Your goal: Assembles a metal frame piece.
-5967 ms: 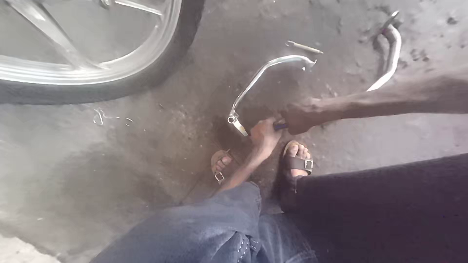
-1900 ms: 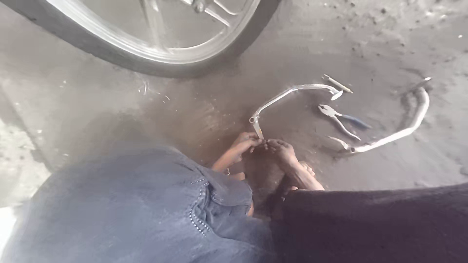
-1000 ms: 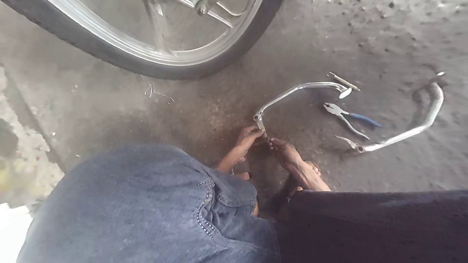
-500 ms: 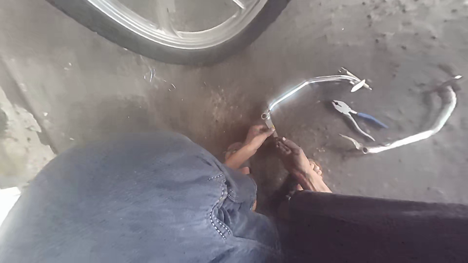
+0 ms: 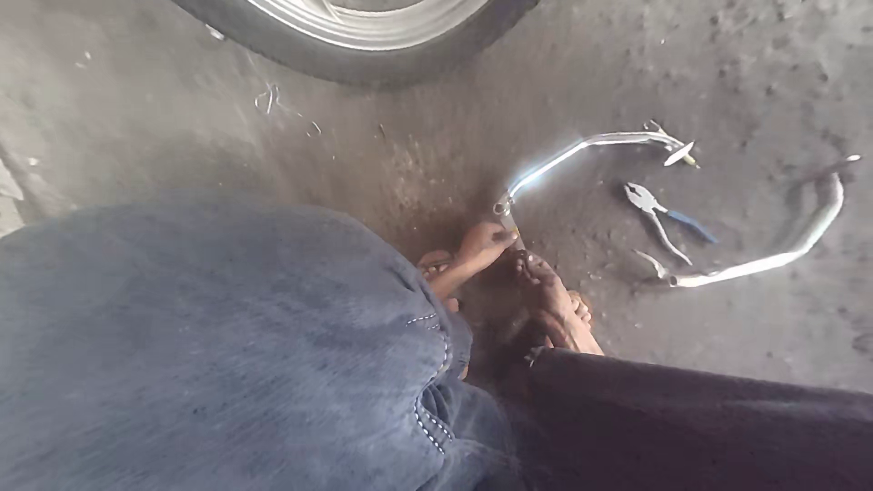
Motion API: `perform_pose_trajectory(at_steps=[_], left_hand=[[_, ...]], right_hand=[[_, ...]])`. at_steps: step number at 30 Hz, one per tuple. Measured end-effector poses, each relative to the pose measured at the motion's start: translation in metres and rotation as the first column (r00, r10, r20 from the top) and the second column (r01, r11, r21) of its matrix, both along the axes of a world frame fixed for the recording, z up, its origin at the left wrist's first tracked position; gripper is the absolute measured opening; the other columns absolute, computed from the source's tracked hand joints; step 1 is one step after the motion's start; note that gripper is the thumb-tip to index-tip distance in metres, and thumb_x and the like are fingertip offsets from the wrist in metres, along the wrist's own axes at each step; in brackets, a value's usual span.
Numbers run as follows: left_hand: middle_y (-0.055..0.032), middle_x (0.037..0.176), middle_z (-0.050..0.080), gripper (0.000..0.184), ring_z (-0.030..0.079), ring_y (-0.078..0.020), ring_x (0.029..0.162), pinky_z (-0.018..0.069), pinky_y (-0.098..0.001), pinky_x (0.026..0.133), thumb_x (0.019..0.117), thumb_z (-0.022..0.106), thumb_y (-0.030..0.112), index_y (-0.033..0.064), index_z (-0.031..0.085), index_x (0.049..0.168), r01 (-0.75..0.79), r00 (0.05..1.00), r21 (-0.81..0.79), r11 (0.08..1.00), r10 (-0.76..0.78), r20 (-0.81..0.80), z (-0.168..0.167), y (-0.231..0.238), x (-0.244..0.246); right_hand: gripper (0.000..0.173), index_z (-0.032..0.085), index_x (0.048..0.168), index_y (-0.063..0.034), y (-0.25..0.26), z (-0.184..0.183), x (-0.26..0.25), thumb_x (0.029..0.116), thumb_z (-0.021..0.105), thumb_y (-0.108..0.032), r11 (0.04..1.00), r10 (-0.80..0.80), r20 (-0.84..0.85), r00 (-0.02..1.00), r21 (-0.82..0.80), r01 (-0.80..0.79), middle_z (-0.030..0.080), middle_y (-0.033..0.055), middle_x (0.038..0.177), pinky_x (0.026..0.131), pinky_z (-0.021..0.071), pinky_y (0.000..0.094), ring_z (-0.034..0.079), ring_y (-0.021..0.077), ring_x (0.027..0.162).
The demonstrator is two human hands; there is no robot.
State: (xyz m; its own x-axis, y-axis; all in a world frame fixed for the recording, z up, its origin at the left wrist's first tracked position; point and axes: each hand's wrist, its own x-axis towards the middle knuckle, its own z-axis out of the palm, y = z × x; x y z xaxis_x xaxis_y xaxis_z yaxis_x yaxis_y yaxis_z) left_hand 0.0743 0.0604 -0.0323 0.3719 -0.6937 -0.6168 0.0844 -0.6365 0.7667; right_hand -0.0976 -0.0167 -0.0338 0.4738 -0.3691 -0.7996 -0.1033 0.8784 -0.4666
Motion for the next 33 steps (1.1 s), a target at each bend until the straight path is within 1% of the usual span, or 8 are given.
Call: perform_pose_trajectory(at_steps=[2,5,10,14,20,24,28,33], left_hand=[[-0.0165,0.102,0.071,0.036,0.070,-0.0253,0.092,0.0574,-0.0477,0.088,0.1035,0.061,0.032,-0.0012,0.070,0.111,0.141,0.988,-0.068,0.988,-0.135,0.080,0.000,0.007,0.000],[-0.0112,0.097,0.072,0.037,0.071,-0.0206,0.085,0.0609,-0.0407,0.081,0.0926,0.078,0.028,0.0017,0.066,0.116,0.123,0.985,-0.144,0.982,-0.102,0.142,0.003,0.019,-0.012],[-0.0090,0.100,0.071,0.079,0.070,-0.0217,0.089,0.0595,-0.0429,0.084,0.0909,0.079,0.036,0.0037,0.038,0.151,0.086,0.976,-0.045,0.995,-0.075,0.206,0.005,0.021,-0.020],[-0.0127,0.112,0.068,0.097,0.068,-0.0243,0.092,0.0588,-0.0439,0.086,0.0893,0.080,0.039,0.0027,0.023,0.159,0.087,0.975,-0.044,0.995,-0.076,0.211,0.007,0.020,-0.017],[-0.0125,0.120,0.069,0.082,0.069,-0.0247,0.096,0.0580,-0.0444,0.089,0.0965,0.072,0.034,0.0010,0.029,0.158,0.095,0.970,-0.076,0.993,-0.075,0.230,-0.001,0.021,-0.018],[-0.0087,0.122,0.072,0.067,0.069,-0.0255,0.108,0.0545,-0.0509,0.099,0.1023,0.063,0.036,0.0078,0.038,0.157,0.097,0.974,-0.031,0.995,-0.088,0.208,0.001,0.021,-0.017],[-0.0102,0.122,0.073,0.057,0.069,-0.0264,0.113,0.0527,-0.0538,0.102,0.1042,0.060,0.035,0.0102,0.046,0.154,0.128,0.969,-0.008,0.992,-0.124,0.216,0.002,0.020,-0.017],[-0.0069,0.112,0.074,0.038,0.071,-0.0236,0.104,0.0563,-0.0511,0.095,0.1026,0.063,0.023,0.0098,0.057,0.138,0.159,0.960,-0.049,0.986,-0.143,0.241,0.003,0.016,-0.015]], right_hand=[[0.010,0.061,0.112,-0.0107,-0.003,0.003,-0.001,0.1029,0.057,-0.010,0.999,0.022,-0.051,0.998,-0.045,-0.024,0.068,0.0006,0.094,0.078,0.0579,0.0245,0.066,0.0083,0.080],[0.011,0.063,0.112,-0.0127,-0.006,0.009,-0.003,0.1005,0.062,-0.013,0.990,0.083,-0.101,0.991,-0.104,-0.093,0.069,-0.0012,0.094,0.074,0.0554,0.0213,0.064,0.0054,0.078],[0.015,0.064,0.116,-0.0118,-0.007,0.007,-0.001,0.1016,0.061,-0.013,0.985,0.110,-0.092,0.990,-0.120,-0.121,0.069,-0.0016,0.095,0.073,0.0548,0.0209,0.063,0.0047,0.078],[0.016,0.065,0.117,-0.0123,-0.008,0.008,0.002,0.1016,0.061,-0.014,0.986,0.121,-0.069,0.990,-0.110,-0.128,0.068,-0.0022,0.095,0.069,0.0535,0.0189,0.062,0.0035,0.075],[0.019,0.063,0.121,-0.0155,-0.009,0.003,-0.002,0.1037,0.060,-0.024,0.969,0.189,-0.074,0.979,-0.145,-0.198,0.068,-0.0018,0.098,0.070,0.0543,0.0206,0.062,0.0045,0.076],[0.016,0.062,0.116,-0.0054,-0.010,-0.003,0.013,0.1041,0.058,-0.015,0.985,0.106,-0.055,0.993,-0.129,-0.112,0.069,0.0046,0.097,0.077,0.0567,0.0260,0.066,0.0107,0.082],[0.015,0.066,0.115,-0.0147,-0.010,-0.004,0.008,0.1028,0.062,-0.023,0.981,0.160,-0.067,0.985,-0.099,-0.166,0.070,-0.0018,0.099,0.076,0.0565,0.0230,0.066,0.0059,0.082],[0.014,0.064,0.114,-0.0038,-0.014,-0.004,0.023,0.1048,0.056,-0.011,0.965,0.122,-0.084,0.989,-0.224,-0.138,0.069,0.0049,0.092,0.072,0.0567,0.0280,0.065,0.0115,0.077]])
